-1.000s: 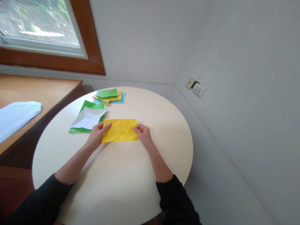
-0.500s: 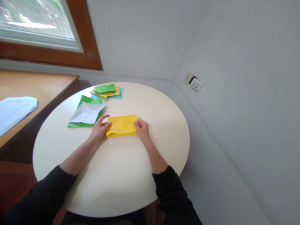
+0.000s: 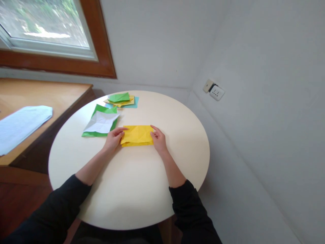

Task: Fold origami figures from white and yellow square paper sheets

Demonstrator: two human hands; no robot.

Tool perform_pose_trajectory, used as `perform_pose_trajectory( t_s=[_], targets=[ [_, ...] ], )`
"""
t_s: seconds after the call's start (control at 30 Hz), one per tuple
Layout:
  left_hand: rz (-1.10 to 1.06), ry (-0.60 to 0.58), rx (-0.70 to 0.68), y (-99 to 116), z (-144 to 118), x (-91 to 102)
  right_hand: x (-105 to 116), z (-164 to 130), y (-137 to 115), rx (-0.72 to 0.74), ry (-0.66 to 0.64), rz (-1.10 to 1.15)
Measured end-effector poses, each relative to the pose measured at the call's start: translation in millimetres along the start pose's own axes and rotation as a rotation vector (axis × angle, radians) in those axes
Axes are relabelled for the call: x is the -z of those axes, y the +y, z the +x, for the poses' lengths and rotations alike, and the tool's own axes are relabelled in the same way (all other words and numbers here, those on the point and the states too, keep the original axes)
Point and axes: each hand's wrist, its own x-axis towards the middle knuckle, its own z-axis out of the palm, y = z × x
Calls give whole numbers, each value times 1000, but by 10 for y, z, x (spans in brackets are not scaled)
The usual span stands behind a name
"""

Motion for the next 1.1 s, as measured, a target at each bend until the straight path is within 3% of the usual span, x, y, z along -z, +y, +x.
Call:
perform_pose_trajectory(
  t_s=[0.13, 0.4, 0.73, 0.93, 1.1],
  targets=[
    [-3, -17, 22, -34, 29, 23, 11, 23, 48, 37, 9, -4],
    [248, -347, -14, 31, -30, 47, 14, 12, 26, 8, 22, 34],
    [289, -251, -98, 85, -39, 47, 34, -52, -132, -80, -259, 5],
    [252, -236, -75, 100, -55, 43, 20, -68, -141, -119, -254, 41],
    [168, -257, 29, 116, -80, 33, 14, -58, -113, -95, -220, 34]
  ],
)
